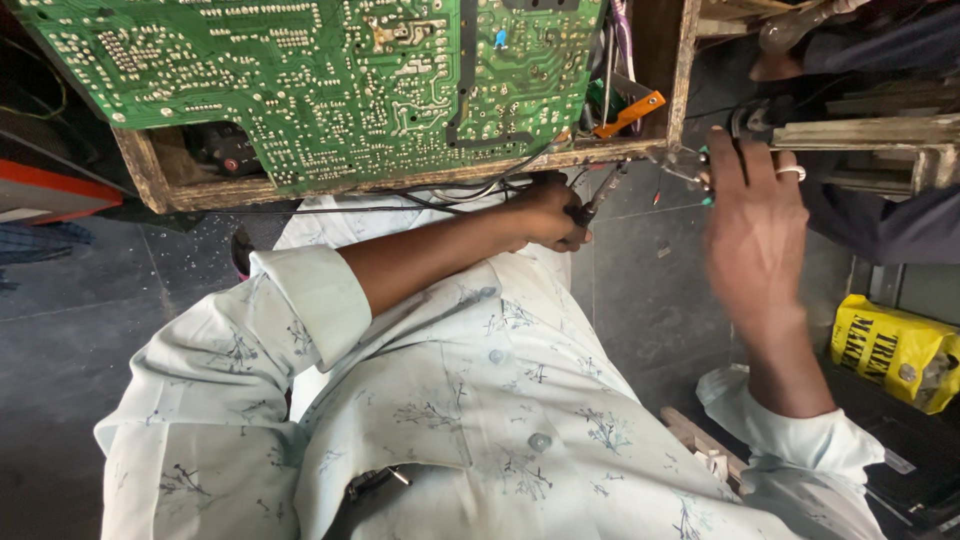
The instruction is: The person solders components on a large green circuit board resting on a wooden tray at a cluttered repair bench. They hold a soldering iron in one hand and solder wire in the other, applying solder to points on the board, repositioning the board, and at the end reach to a power strip on the wall.
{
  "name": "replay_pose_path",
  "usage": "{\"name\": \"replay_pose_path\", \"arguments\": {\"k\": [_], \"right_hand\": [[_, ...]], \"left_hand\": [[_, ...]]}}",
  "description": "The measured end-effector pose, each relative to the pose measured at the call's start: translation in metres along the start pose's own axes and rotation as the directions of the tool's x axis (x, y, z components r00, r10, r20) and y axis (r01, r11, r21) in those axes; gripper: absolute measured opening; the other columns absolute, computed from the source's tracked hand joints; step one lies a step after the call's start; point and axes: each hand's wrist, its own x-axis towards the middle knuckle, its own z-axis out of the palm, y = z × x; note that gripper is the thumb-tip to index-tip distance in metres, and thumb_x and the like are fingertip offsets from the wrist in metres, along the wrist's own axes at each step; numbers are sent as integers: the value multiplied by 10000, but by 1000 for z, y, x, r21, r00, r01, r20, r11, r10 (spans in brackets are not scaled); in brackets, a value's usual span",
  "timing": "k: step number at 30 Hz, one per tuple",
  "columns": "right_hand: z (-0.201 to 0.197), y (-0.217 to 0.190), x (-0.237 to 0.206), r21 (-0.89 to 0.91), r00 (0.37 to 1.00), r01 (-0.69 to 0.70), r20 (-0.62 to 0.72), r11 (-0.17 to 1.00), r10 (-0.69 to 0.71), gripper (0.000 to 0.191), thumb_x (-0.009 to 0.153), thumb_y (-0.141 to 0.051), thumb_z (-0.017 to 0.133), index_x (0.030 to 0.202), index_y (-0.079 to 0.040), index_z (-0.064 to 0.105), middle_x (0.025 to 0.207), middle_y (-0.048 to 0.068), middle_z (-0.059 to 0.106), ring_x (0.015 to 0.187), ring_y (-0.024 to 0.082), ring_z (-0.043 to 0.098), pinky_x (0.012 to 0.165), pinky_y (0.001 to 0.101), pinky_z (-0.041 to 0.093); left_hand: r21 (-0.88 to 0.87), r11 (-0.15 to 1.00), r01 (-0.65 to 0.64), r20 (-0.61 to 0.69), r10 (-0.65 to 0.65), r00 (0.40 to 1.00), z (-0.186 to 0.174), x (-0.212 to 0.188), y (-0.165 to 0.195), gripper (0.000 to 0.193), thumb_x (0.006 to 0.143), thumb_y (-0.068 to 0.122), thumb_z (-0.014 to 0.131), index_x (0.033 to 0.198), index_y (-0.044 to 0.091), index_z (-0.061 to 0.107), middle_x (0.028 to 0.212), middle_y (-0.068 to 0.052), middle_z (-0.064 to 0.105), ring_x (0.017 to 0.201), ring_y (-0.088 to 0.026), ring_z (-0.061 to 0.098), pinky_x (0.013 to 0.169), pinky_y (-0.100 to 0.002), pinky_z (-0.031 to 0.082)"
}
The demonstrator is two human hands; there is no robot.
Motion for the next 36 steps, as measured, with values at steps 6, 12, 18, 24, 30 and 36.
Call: {"name": "replay_pose_path", "arguments": {"k": [6,12,18,24,30,36], "right_hand": [[9,-5,0,-47,999,-18,28,999,20,578,878,54,617,1454,19,579,1318,211,579,1176,423,552,1014,506,479],[8,-7,0,-49,999,-17,29,999,18,548,898,53,604,1445,19,596,1254,211,585,1159,416,544,1011,511,470],[7,-9,-1,-65,1000,5,16,998,-4,456,930,48,601,1384,12,626,1242,200,589,1156,410,540,994,491,476],[10,-8,-1,-35,1000,6,-15,999,-7,354,984,31,603,1334,0,640,1184,196,582,1143,410,539,966,503,471],[15,-4,-3,-96,1000,0,-20,995,-2,216,1034,-33,618,1246,-12,653,1132,168,575,1097,361,535,981,497,457],[19,1,1,-158,999,19,-32,987,-24,98,1011,-41,628,1105,-51,653,1089,136,581,1061,339,557,945,468,473]], "left_hand": [[-40,999,-33,-26,32,999,0,-1,2,221,790,82,827,879,-57,681,787,-106,717,699,-156,721,600,-266,598],[-52,998,-25,-50,22,998,0,0,2,228,790,70,828,894,-64,676,803,-113,707,697,-158,719,595,-269,596],[-46,999,-15,-25,14,1000,-3,0,4,227,797,79,821,905,-59,677,841,-118,736,726,-148,746,634,-257,643],[-23,1000,-9,-23,9,1000,-2,-1,5,220,803,84,823,898,-57,684,820,-125,737,717,-159,735,618,-269,620],[-20,1000,-9,-12,8,1000,-3,-2,5,191,806,83,817,874,-38,687,809,-110,741,713,-149,738,614,-265,617],[11,1000,-12,-13,13,1000,-3,-2,4,183,795,83,827,867,-28,700,800,-106,738,704,-144,726,608,-262,603]]}}
